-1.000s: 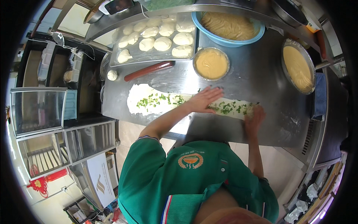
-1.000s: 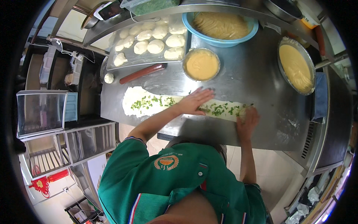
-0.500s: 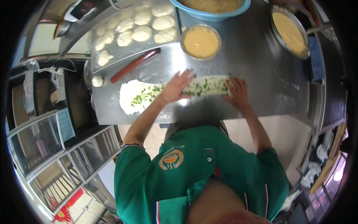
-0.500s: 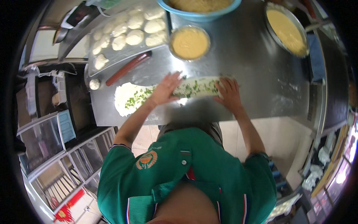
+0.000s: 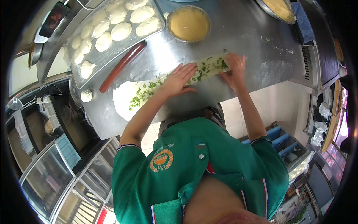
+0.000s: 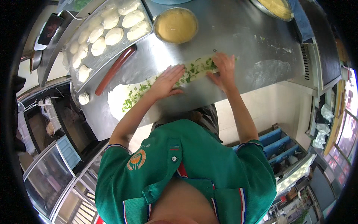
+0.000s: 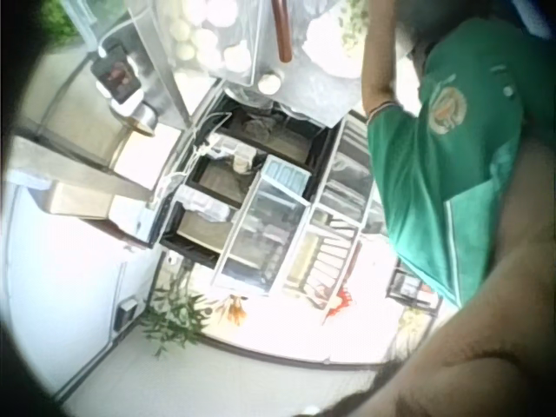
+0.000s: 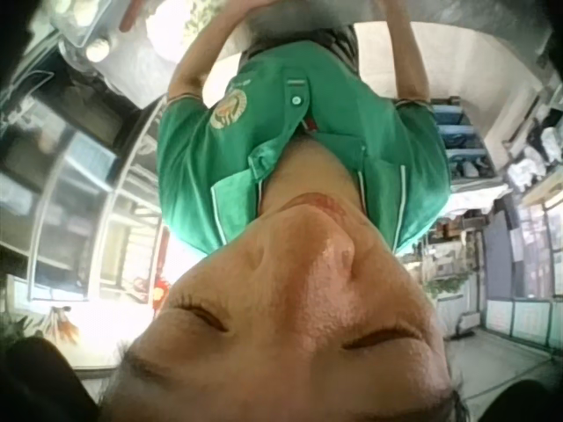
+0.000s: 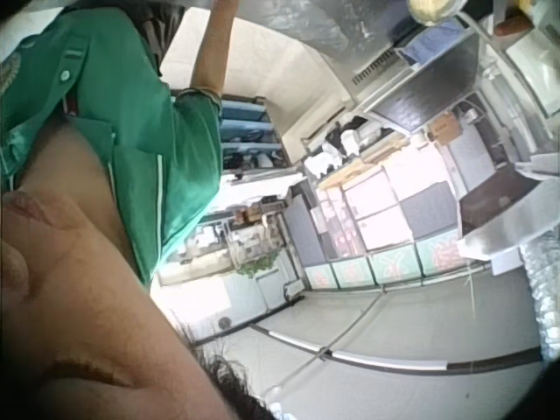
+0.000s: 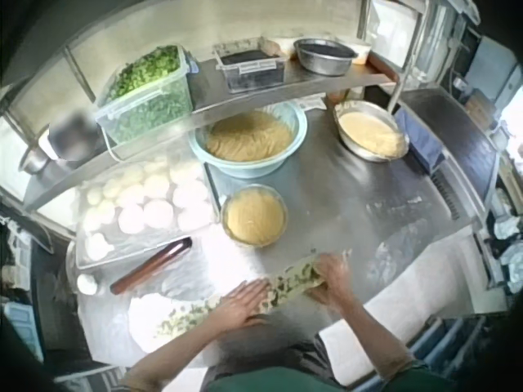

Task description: The person rolls dough into thin sheets using a rolling pin, spreads a yellow paste, sprinkles chopped green herbs, and rolls the dough into a log. The person repeats this process multiple times, placing finished rolls on a tray.

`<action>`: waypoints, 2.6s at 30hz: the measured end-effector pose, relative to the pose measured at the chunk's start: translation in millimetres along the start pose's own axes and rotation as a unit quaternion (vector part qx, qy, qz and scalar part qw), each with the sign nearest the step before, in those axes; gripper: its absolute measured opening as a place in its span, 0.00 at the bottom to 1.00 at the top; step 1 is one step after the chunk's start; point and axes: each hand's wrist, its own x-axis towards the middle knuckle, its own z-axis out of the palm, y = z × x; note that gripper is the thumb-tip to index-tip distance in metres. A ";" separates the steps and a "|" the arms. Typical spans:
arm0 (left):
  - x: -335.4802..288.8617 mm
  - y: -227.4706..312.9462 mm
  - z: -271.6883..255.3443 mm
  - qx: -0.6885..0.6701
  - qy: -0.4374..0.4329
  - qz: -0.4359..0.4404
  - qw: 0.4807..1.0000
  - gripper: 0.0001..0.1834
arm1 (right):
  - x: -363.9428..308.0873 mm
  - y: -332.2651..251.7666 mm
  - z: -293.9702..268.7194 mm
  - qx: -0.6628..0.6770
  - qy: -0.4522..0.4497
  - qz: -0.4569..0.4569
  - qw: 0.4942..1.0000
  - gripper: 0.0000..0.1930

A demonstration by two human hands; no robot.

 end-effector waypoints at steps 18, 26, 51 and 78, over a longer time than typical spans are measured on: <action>-115.2 4.0 -28.8 0.003 -0.030 -0.208 0.978 0.63 | 16.2 -85.8 66.0 0.128 -0.178 -0.280 0.935 0.28; -179.7 -48.9 -35.3 0.081 0.050 -0.287 0.953 0.61 | 8.1 -91.5 79.0 0.131 -0.059 -0.068 0.987 0.24; -325.8 -77.3 -20.2 0.008 0.132 -0.196 0.972 0.58 | -29.5 -355.9 168.4 0.169 -0.222 -0.161 0.947 0.45; -369.3 -78.8 -6.2 -0.059 0.262 -0.250 0.930 0.35 | -28.1 -416.3 206.1 0.241 -0.214 -0.198 0.926 0.39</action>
